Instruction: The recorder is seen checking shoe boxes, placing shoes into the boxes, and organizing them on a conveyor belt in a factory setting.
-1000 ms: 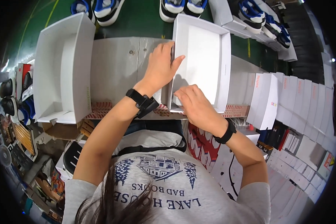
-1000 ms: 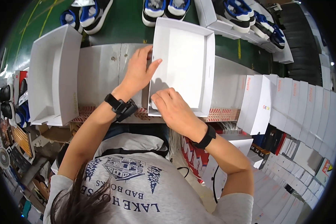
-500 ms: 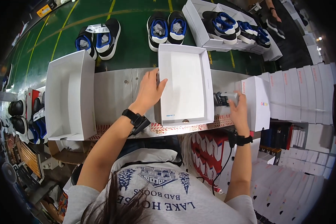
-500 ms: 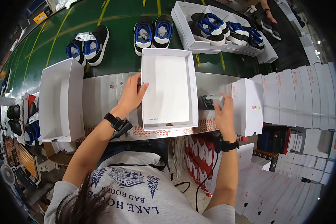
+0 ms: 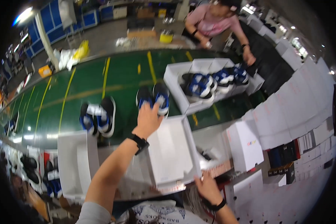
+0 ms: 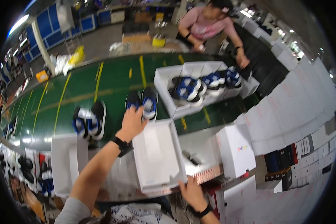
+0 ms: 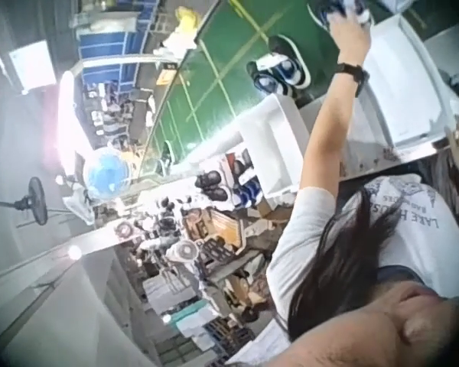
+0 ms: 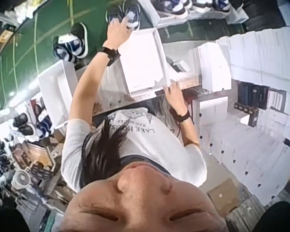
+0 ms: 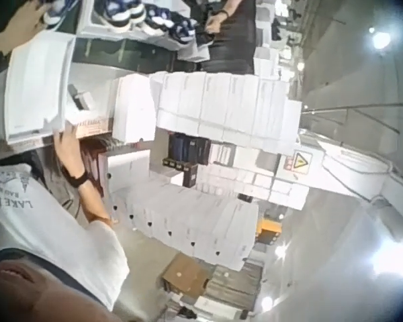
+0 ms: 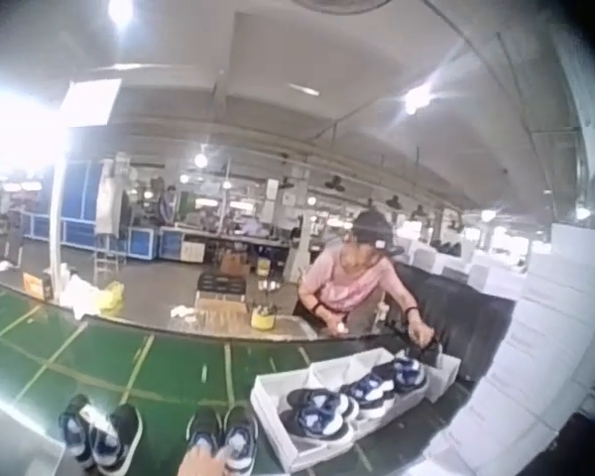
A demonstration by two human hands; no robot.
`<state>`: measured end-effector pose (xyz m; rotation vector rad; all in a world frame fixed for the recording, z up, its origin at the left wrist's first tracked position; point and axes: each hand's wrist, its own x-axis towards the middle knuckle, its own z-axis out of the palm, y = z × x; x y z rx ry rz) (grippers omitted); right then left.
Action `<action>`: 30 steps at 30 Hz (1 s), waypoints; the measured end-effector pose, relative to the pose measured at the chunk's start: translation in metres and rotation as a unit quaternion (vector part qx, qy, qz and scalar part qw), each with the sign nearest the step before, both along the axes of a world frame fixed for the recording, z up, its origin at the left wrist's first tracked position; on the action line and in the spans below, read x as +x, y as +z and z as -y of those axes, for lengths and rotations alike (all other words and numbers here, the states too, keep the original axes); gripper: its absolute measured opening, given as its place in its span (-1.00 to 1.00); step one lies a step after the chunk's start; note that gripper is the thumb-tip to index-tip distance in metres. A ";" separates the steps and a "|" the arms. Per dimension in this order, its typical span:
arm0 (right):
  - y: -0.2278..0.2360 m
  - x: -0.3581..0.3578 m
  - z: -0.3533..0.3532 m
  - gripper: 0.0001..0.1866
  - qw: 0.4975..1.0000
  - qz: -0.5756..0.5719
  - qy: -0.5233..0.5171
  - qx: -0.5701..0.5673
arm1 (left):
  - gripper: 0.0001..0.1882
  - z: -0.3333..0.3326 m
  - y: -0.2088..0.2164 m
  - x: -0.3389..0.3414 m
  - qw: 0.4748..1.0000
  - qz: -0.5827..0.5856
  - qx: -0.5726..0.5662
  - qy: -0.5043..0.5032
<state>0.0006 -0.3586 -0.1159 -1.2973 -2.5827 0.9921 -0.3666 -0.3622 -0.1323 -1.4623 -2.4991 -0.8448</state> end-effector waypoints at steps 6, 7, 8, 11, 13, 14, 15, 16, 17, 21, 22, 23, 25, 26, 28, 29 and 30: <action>-0.077 0.000 0.035 -0.57 0.984 -0.148 -0.094 0.043 | -0.24 -0.024 -0.051 -0.049 0.970 0.106 -0.219 -0.010; -0.069 0.001 0.036 -0.56 0.986 -0.141 -0.084 0.016 | -0.22 -0.023 -0.042 -0.051 0.968 0.115 -0.220 -0.037; -0.069 0.001 0.035 -0.56 0.985 -0.146 -0.090 -0.011 | -0.21 -0.026 -0.032 -0.057 0.970 0.128 -0.205 -0.030; -0.071 -0.013 0.032 -0.58 0.981 -0.163 -0.096 -0.053 | -0.09 -0.020 0.011 -0.092 0.975 0.202 -0.082 -0.042; -0.069 -0.035 0.023 -0.60 0.979 -0.166 -0.090 -0.077 | -0.19 -0.012 0.037 -0.127 0.969 0.242 -0.045 0.001; -0.061 -0.051 0.010 -0.58 0.977 -0.183 -0.069 -0.088 | -0.24 -0.010 0.066 -0.123 0.962 0.270 -0.032 -0.022; -0.055 -0.071 -0.001 -0.56 0.974 -0.200 -0.040 -0.103 | -0.25 -0.005 0.081 -0.128 0.969 0.245 -0.002 -0.029; -0.040 -0.098 -0.006 -0.57 0.979 -0.196 -0.015 -0.056 | -0.26 0.005 0.094 -0.125 0.972 0.234 0.005 -0.031; -0.019 -0.125 -0.014 -0.60 0.945 -0.214 -0.089 -0.229 | -0.35 0.005 0.108 -0.122 0.990 0.141 0.000 0.004; -0.062 -0.206 -0.075 -0.59 0.875 -0.327 -0.074 -0.350 | -0.35 0.001 0.108 -0.097 0.995 0.086 -0.028 -0.037; -0.066 -0.227 -0.085 -0.58 0.875 -0.317 -0.086 -0.356 | -0.33 0.001 0.102 -0.088 0.996 0.076 -0.036 -0.026; -0.068 -0.245 -0.092 -0.58 0.875 -0.310 -0.099 -0.358 | -0.32 0.001 0.090 -0.077 0.997 0.065 -0.041 -0.019; -0.072 -0.274 -0.102 -0.58 0.867 -0.313 -0.123 -0.368 | -0.27 -0.002 0.068 -0.065 0.992 0.094 -0.086 -0.011; -0.072 -0.282 -0.107 -0.58 0.859 -0.313 -0.154 -0.375 | -0.26 -0.006 0.055 -0.063 0.990 0.107 -0.089 -0.008; -0.075 -0.299 -0.103 -0.59 0.864 -0.325 -0.148 -0.354 | -0.24 -0.006 0.020 -0.069 0.984 0.152 -0.087 -0.002; -0.082 -0.301 -0.108 -0.59 0.870 -0.335 -0.141 -0.334 | -0.23 -0.009 0.009 -0.072 0.979 0.186 -0.080 -0.009; -0.088 -0.302 -0.111 -0.62 0.865 -0.323 -0.142 -0.358 | -0.28 -0.010 0.006 -0.072 0.978 0.192 -0.082 -0.018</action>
